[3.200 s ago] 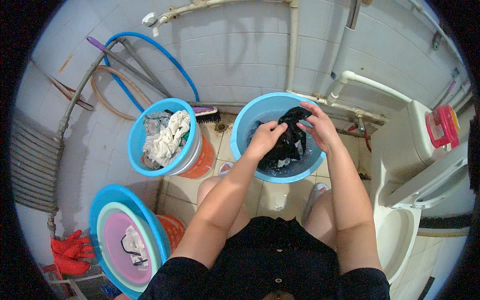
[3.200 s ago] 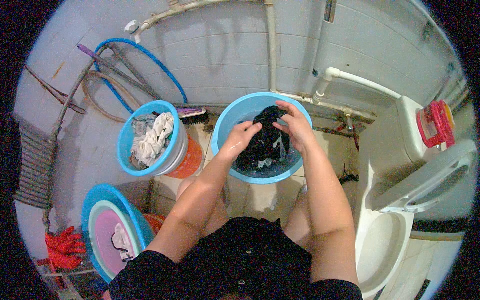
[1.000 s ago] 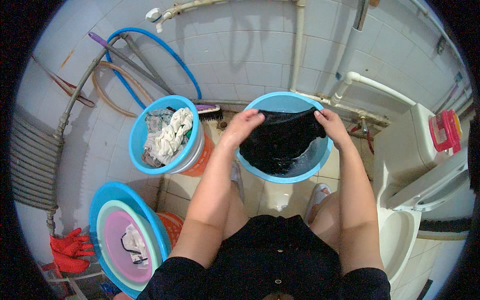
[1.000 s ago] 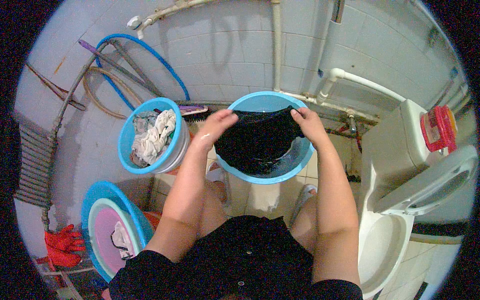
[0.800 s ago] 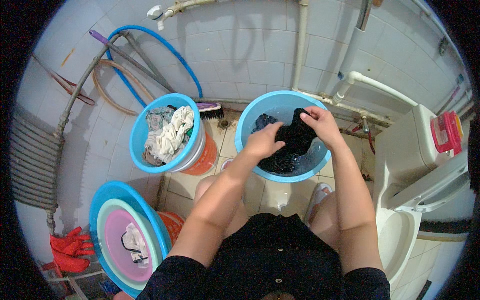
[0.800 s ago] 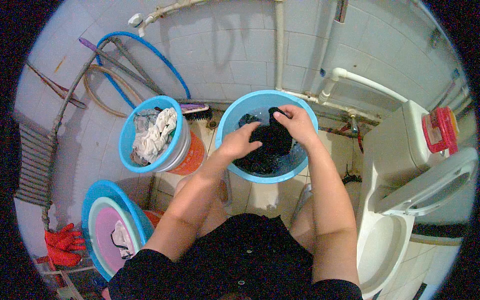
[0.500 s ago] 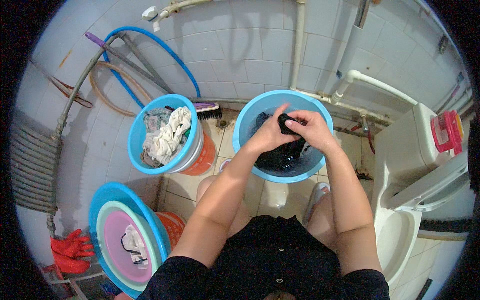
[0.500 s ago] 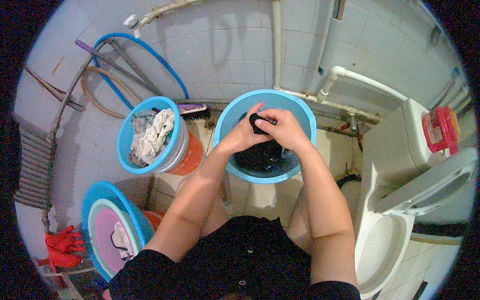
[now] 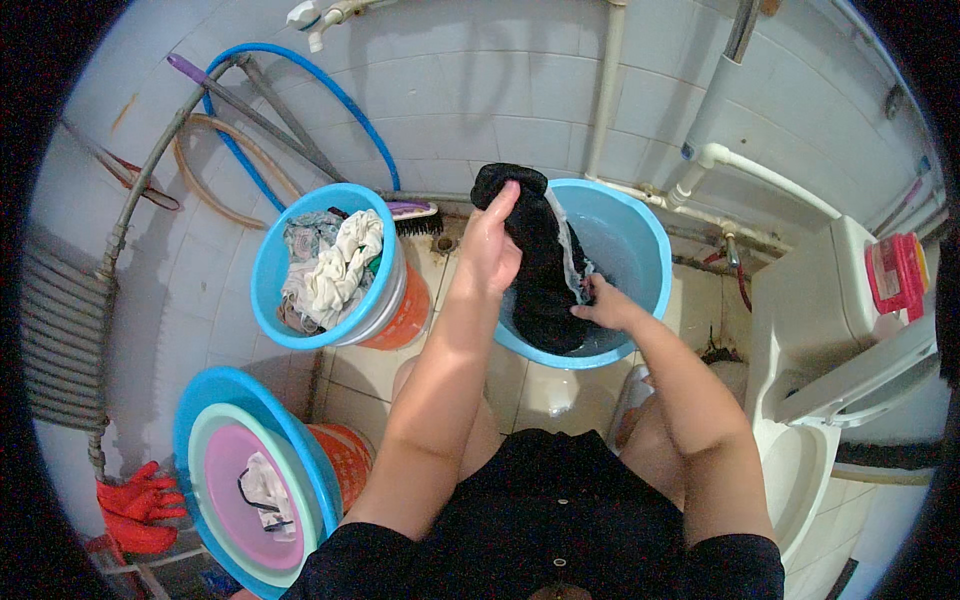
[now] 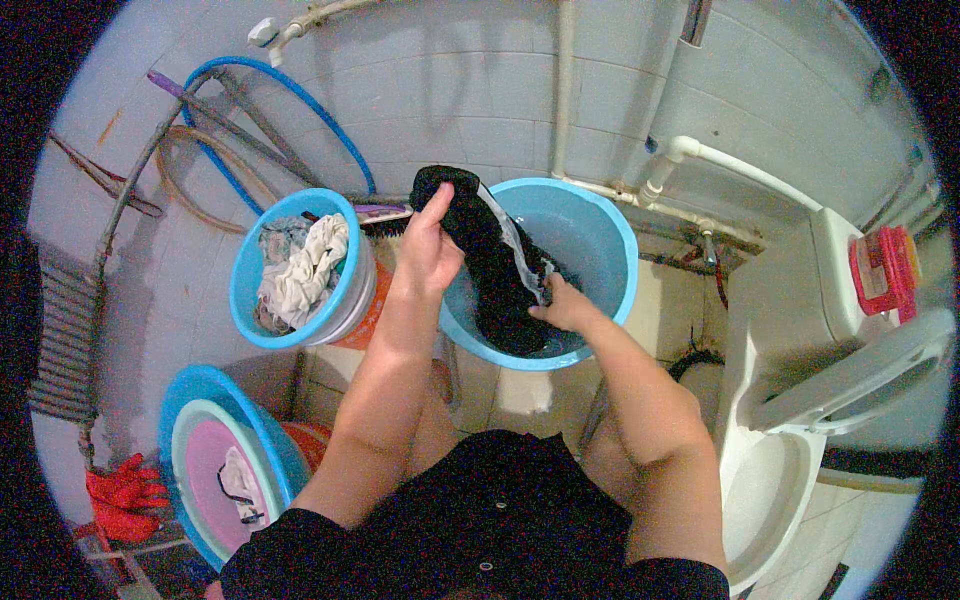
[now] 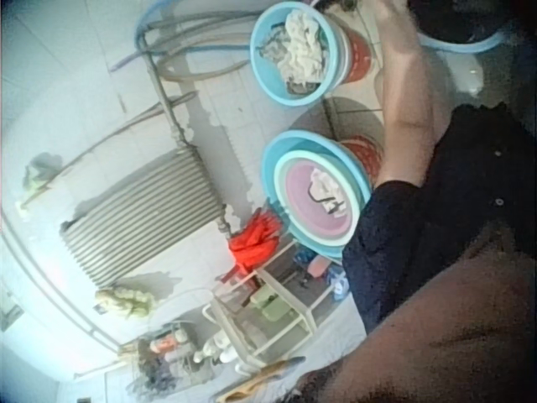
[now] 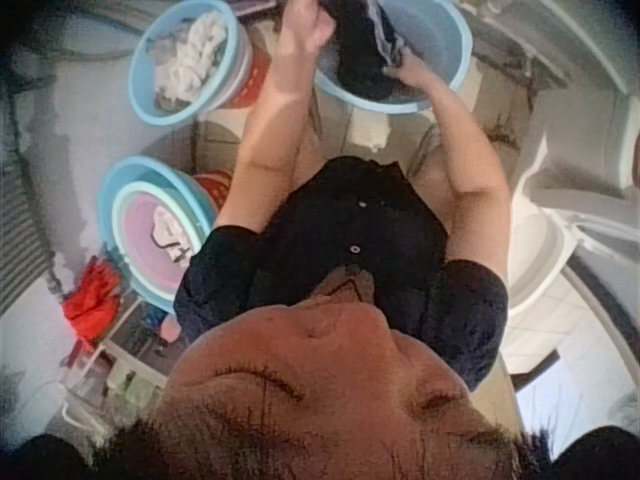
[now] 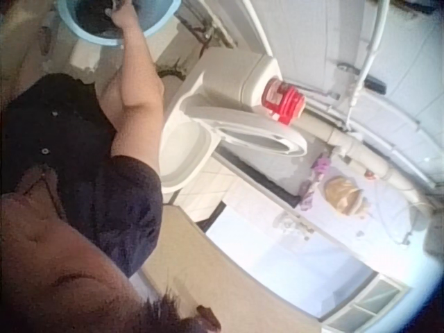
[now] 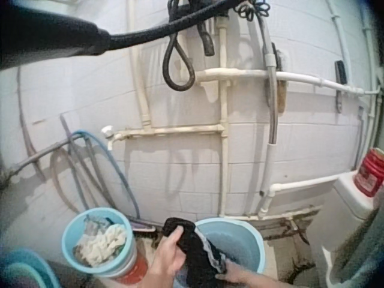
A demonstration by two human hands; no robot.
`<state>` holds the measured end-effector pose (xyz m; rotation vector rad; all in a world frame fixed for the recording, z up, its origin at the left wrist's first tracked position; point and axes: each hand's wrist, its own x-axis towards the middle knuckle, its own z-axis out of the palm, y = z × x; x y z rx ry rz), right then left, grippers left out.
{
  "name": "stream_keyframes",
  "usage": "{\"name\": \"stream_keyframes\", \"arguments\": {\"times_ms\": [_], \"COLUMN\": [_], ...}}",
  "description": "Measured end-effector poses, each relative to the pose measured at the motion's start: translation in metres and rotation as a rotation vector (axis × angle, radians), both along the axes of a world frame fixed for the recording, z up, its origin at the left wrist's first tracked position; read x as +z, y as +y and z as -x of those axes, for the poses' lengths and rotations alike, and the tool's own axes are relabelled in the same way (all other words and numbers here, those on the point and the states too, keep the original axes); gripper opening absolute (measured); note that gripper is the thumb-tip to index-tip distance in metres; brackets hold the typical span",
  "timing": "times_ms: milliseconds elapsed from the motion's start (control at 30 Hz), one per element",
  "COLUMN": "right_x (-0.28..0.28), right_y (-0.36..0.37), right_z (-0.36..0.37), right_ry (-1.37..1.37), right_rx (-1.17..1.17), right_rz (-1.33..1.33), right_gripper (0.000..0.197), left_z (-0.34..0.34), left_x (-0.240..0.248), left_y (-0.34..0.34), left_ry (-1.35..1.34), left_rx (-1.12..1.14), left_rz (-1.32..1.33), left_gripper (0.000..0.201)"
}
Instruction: The person hand washes a white cloth and a black garment in a blue basin filled with water. They scrub, rinse, and wring out the items repeatedly, transferring the white cloth to a pink basin and continuing to wash the black garment.
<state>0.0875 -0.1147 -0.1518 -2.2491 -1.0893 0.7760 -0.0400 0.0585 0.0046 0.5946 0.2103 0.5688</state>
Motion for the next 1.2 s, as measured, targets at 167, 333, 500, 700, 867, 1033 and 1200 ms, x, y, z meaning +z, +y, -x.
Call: {"name": "stream_keyframes", "arguments": {"times_ms": [167,333,500,700,867,1033,1200], "right_x": [0.022,0.018,0.128,0.169,0.111,0.069,0.116], "right_y": [0.032,0.026,0.029,0.033,-0.003,-0.003,0.02], "right_z": [0.03,-0.039,-0.018,0.013,-0.044,-0.026,0.003], "right_ry": [0.056,0.535,0.759,0.899,0.443,0.011,0.497], "right_rx": [-0.259,-0.641,-0.577,-0.138,0.06,0.275,-0.043], "right_rz": [-0.082,-0.4,-0.807,-0.99,-0.636,-0.186,-0.686], "right_gripper": [0.042,0.024,0.029,0.043,0.084,0.122,0.073], "left_z": [0.022,0.039,0.032,-0.008,-0.02,-0.033,-0.049], "left_x": [0.005,-0.009,0.0,-0.026,0.015,0.12,0.174], "left_y": [0.011,0.05,0.025,-0.029,-0.034,-0.044,-0.054], "left_ry": [-0.008,0.04,0.179,0.487,0.198,-0.123,-0.39], "left_rx": [0.016,0.158,0.027,-0.082,0.041,-0.152,-0.291], "left_rz": [0.081,-0.03,-0.294,-0.778,-0.261,-0.085,0.016], "left_gripper": [0.019,0.024,0.037,0.032,0.028,0.039,0.038]}}
